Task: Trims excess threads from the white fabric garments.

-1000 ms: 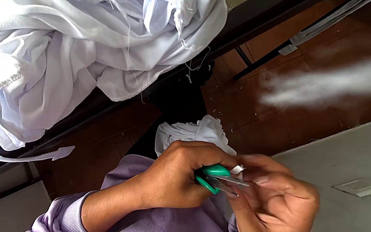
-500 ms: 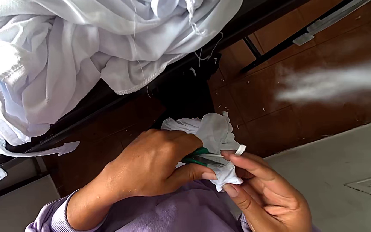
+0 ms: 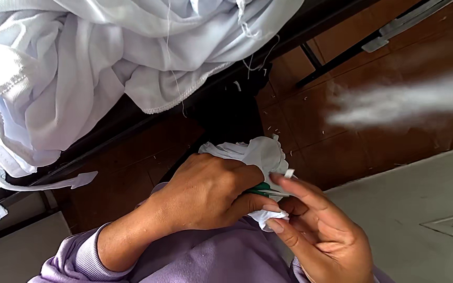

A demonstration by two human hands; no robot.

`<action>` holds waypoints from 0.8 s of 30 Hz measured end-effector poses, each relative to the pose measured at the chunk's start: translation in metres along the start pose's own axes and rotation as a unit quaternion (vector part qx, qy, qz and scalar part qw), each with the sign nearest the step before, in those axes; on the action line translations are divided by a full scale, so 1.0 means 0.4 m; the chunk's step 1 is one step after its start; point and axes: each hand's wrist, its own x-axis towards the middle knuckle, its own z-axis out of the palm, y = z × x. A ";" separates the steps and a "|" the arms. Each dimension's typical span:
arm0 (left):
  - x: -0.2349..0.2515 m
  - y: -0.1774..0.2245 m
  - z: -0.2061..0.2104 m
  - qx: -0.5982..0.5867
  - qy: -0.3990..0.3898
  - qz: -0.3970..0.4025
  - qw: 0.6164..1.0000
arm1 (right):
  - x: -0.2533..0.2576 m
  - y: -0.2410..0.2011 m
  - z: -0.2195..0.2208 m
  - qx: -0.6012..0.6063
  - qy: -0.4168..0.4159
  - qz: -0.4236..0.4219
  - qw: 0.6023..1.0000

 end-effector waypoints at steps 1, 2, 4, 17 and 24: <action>-0.002 -0.001 0.008 -0.023 0.032 0.005 0.999 | 0.002 0.002 0.004 0.008 0.029 -0.004 1.000; -0.005 0.000 0.019 -0.052 0.064 0.012 0.997 | 0.003 0.002 0.008 0.021 0.063 -0.009 0.998; -0.012 0.013 0.052 -0.093 0.112 0.014 0.989 | 0.008 -0.003 0.012 0.044 0.116 -0.013 0.992; 0.053 0.046 0.172 -0.135 0.170 0.019 0.976 | -0.040 0.009 -0.035 -0.190 0.305 -0.183 0.915; 0.056 0.103 0.190 -0.031 0.209 0.120 0.970 | -0.078 0.064 -0.011 0.034 0.114 -0.048 0.992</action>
